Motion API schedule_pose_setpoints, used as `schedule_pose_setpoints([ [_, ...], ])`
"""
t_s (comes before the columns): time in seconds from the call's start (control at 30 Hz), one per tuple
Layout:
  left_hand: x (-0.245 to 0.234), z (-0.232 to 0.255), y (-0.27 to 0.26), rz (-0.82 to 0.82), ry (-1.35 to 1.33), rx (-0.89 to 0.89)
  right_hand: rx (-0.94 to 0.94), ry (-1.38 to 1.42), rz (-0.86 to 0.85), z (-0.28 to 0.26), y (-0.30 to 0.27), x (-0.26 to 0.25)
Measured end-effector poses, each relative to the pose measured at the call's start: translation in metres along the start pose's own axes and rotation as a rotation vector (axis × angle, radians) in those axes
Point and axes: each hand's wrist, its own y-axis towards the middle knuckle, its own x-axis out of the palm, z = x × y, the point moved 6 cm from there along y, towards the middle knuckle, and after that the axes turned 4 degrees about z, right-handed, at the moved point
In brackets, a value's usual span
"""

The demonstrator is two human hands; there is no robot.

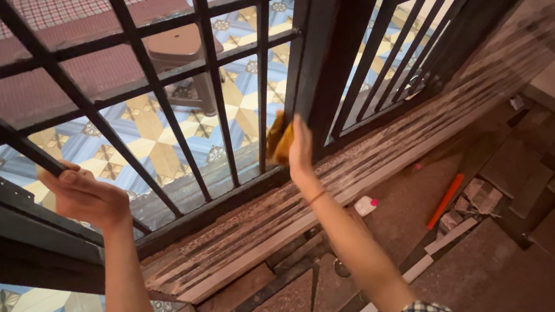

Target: The person wipes the vertical and horizontal bars of a metal gate with a yellow cloth, moving the cloth up and down the surfaces by hand.

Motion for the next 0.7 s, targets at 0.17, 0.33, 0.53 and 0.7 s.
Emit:
schedule_pose_setpoints([
  [0.17,0.000,-0.004,-0.005,0.005,-0.008,-0.024,-0.101,0.254,-0.101,-0.141,0.040,0.057],
  [0.33,0.003,-0.016,-0.006,0.008,-0.011,-0.068,-0.402,0.212,-0.299,-0.182,0.074,0.077],
  [0.53,0.004,-0.028,-0.013,0.014,0.003,0.000,-0.585,-0.204,-0.029,-0.097,0.048,0.049],
  [0.7,0.005,-0.032,-0.010,0.003,0.031,0.031,-0.388,-0.480,-0.061,-0.027,0.008,0.018],
])
